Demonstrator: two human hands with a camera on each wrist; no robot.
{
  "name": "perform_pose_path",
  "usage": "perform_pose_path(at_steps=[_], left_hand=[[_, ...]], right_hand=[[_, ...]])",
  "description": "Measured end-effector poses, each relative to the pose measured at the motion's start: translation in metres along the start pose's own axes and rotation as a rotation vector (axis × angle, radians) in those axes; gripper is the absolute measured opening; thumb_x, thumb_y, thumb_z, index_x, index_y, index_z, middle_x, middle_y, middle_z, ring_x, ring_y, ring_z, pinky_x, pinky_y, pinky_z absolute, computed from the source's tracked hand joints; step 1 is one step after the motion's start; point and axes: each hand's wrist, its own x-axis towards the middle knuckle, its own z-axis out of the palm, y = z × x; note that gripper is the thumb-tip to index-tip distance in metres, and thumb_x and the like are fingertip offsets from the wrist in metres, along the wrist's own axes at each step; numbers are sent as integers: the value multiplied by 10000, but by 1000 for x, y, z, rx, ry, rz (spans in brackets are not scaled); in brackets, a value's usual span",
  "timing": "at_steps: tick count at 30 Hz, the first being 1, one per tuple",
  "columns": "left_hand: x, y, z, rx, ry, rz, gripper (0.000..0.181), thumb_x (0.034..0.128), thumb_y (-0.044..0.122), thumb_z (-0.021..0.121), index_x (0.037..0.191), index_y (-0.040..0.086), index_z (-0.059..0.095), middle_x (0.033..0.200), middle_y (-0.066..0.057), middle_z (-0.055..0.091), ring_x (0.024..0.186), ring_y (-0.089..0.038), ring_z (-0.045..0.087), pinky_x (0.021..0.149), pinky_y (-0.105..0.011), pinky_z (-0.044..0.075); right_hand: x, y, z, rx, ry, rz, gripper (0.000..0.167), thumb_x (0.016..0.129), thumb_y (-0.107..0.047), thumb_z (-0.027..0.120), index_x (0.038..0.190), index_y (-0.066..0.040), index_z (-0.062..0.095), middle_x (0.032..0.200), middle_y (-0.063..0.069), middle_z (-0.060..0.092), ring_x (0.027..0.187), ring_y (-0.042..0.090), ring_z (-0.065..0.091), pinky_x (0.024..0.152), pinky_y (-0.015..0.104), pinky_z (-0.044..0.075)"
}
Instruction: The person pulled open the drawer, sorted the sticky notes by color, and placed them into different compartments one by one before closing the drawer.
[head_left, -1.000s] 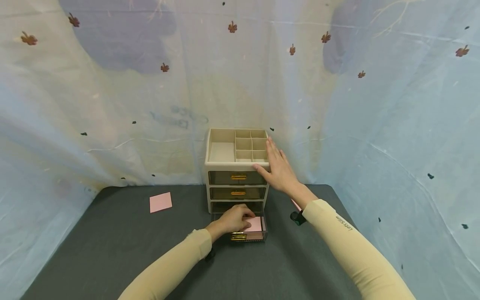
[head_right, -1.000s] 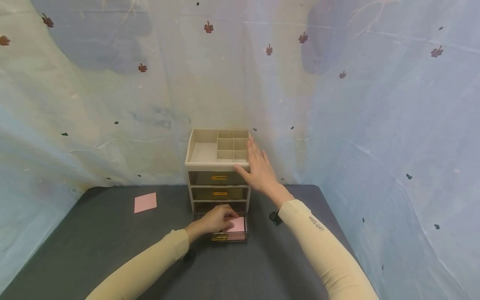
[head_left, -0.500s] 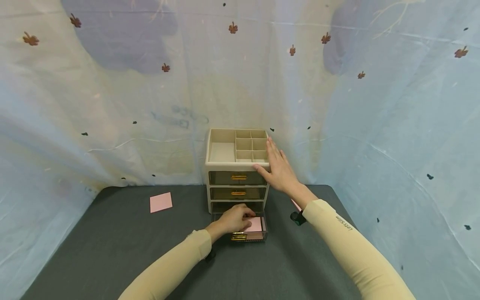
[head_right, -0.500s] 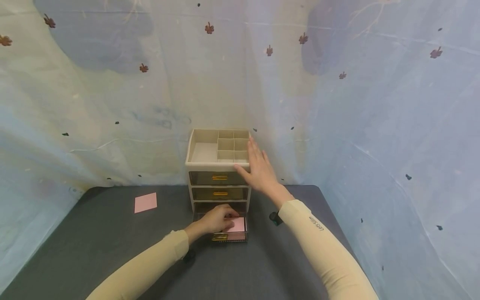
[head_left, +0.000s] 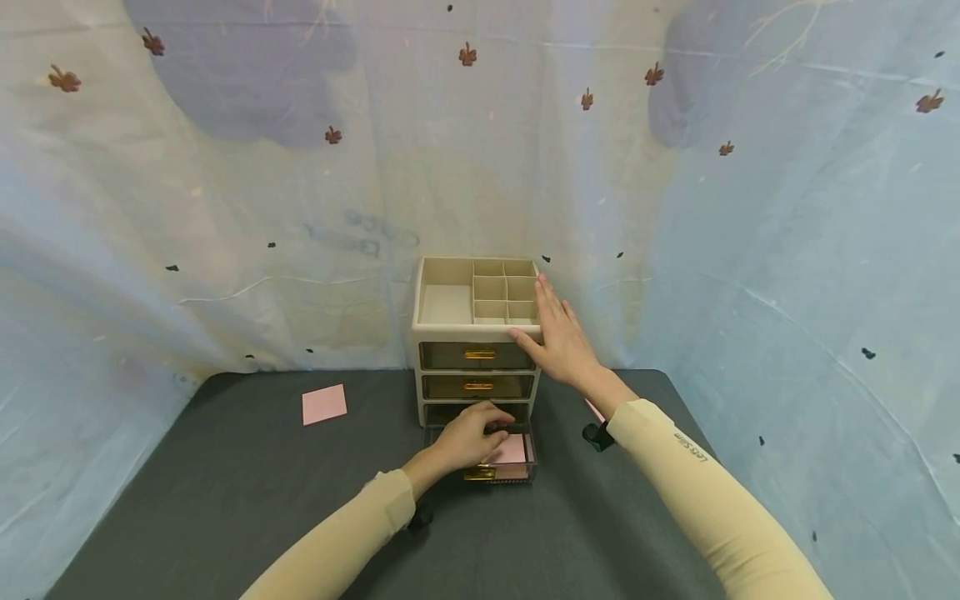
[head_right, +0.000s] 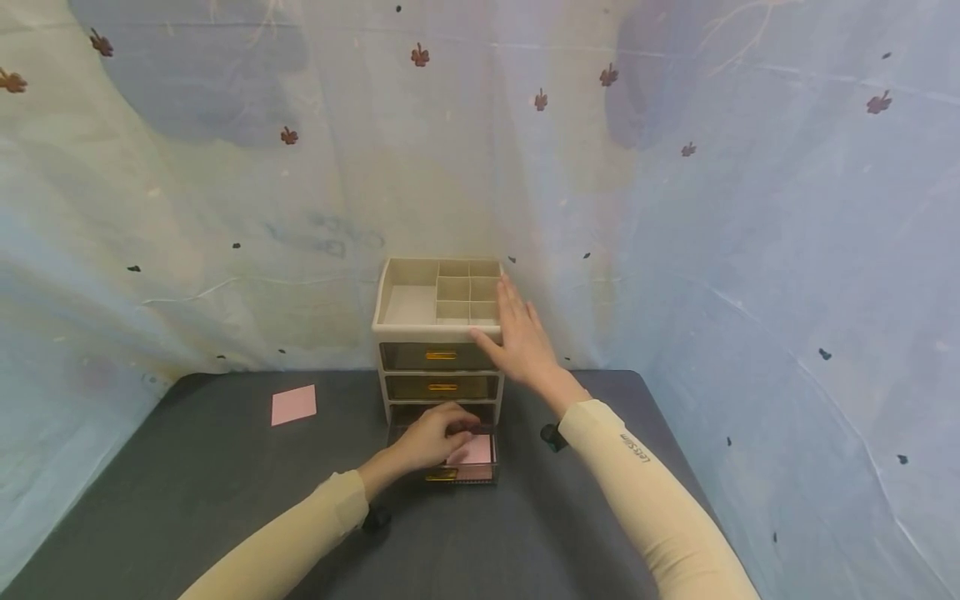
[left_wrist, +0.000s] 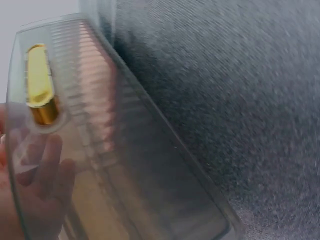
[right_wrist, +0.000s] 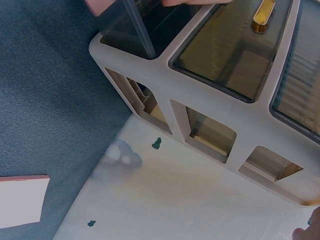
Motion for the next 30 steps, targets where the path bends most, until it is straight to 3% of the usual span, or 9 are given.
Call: perform_pose_path(at_steps=[4, 15, 20, 30], left_hand=[[-4, 1, -5, -58, 44, 5, 304, 1040, 184, 663, 1336, 126, 708, 1182, 44, 647, 1043, -149, 623, 850, -345, 556], [-17, 0, -25, -147, 174, 28, 312, 1037, 164, 672, 1343, 110, 703, 1245, 41, 651, 1031, -135, 623, 799, -330, 539], [-25, -5, -32, -169, 245, 45, 291, 1033, 154, 680, 1319, 115, 717, 1235, 50, 662, 955, -115, 618, 724, -277, 524], [-46, -21, -53, -182, 372, 57, 278, 1012, 119, 704, 1286, 91, 734, 1177, 31, 680, 959, -122, 623, 700, -265, 523]], right_hand=[[0, 0, 1, 5, 5, -3, 975, 1048, -678, 397, 1664, -67, -49, 1743, 55, -74, 1610, 246, 34, 1281, 562, 111], [0, 1, 1, 10, 6, -1, 979, 1046, -673, 412, 1665, -74, -54, 1745, 59, -76, 1611, 241, 29, 1280, 566, 108], [0, 1, 1, 9, 10, -2, 983, 1046, -673, 412, 1664, -64, -51, 1745, 66, -68, 1611, 250, 30, 1277, 574, 112], [1, -1, 0, -39, 2, 10, 981, 1046, -673, 407, 1666, -50, -29, 1748, 82, -53, 1610, 296, 46, 1287, 535, 111]])
